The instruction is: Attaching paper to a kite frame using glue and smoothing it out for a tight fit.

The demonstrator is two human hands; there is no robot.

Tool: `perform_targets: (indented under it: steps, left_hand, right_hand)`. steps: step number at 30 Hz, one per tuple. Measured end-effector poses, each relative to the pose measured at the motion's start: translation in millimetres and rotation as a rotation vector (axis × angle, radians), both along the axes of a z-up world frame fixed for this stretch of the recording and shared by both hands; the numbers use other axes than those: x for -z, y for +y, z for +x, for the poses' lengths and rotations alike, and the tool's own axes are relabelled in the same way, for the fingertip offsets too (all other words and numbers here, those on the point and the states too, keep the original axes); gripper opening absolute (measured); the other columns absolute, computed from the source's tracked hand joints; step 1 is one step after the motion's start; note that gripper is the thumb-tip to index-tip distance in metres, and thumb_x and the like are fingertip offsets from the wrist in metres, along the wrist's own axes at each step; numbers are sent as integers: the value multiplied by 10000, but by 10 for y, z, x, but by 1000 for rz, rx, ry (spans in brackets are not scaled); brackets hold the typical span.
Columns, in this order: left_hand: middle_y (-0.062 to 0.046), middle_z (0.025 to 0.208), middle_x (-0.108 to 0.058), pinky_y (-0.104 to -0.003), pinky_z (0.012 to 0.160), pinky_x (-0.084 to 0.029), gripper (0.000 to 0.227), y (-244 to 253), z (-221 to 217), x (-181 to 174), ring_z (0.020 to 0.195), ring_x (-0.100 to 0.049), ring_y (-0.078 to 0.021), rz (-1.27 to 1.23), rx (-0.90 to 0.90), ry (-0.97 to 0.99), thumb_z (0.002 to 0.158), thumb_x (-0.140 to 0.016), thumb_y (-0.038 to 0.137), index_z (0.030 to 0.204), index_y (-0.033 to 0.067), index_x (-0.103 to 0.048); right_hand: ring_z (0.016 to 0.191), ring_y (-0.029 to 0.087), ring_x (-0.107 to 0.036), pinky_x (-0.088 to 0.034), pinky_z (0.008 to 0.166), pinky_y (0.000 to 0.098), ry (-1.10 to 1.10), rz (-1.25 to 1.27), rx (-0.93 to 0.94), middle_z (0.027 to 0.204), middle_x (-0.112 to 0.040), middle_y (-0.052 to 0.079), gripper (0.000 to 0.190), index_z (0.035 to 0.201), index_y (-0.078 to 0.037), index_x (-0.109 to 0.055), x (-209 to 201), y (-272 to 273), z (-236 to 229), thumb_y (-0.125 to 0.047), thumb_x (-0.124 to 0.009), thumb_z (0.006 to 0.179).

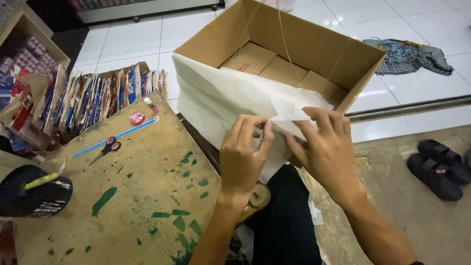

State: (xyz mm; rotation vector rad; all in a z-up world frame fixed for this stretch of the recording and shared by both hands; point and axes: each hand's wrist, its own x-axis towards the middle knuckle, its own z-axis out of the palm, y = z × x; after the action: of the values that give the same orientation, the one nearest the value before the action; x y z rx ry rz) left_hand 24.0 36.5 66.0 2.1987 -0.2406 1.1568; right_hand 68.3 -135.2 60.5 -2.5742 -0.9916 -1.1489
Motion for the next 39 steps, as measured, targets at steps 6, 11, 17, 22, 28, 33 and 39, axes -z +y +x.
perform_targets:
  steps: [6,11,17,22,28,33,39]
  left_hand:
    - [-8,793,-652,-274,630,-559,42,28,144,-153,588,-602,-116,-112,-91,-203,941,-704,46,959,79,-685]
    - [-41,879,-666,-259,661,-554,60,166,37,-448,659,-592,-135,-44,-111,-256,975,-698,18,1013,47,-661]
    - [-62,942,-669,-256,709,-561,44,180,-145,-413,741,-606,-151,-48,-109,-235,1012,-656,72,1036,43,-632]
    - [-15,823,-644,-292,732,-511,29,505,-536,-703,718,-600,-143,-293,-253,-261,986,-654,104,995,77,-654]
    - [-100,1015,-594,-305,824,-528,186,1401,-1360,-593,905,-559,-171,-526,-549,-403,1093,-577,185,1129,3,-587]
    - [-79,891,-616,-294,714,-507,115,2272,-1997,320,737,-578,-127,-727,-797,-226,1060,-660,152,1114,54,-635]
    - [-146,865,-668,-267,333,-451,206,2604,-2506,900,408,-557,-128,-953,-864,41,1036,-606,149,1126,-34,-635]
  right_hand:
    - [959,258,-578,-444,880,373,68,146,76,991,-630,81,111,958,-163,-757,158,0,72,-261,-810,960]
    - [1178,362,-504,-447,978,483,236,149,89,1246,-604,139,186,994,-161,-761,-220,20,-139,-344,-740,968]
    - [1193,266,-571,-429,1034,374,685,433,-428,1297,-589,142,333,1296,-41,-581,-480,553,-355,-172,-635,994]
    - [1361,267,-527,-399,1147,387,985,472,-834,1463,-547,171,549,1464,-13,-417,-240,1053,-575,-101,-565,943]
    - [1539,297,-348,-285,1233,456,1051,220,-963,1662,-334,132,787,1548,-146,-386,-303,1417,-833,-339,-767,886]
    - [1304,503,-559,-423,1086,638,854,253,-975,1397,-578,281,637,1432,-26,-572,120,1884,-904,-171,-792,852]
    - [961,349,-690,-553,862,445,694,336,-722,1066,-667,161,410,1367,-52,-657,508,2271,-909,-148,-733,976]
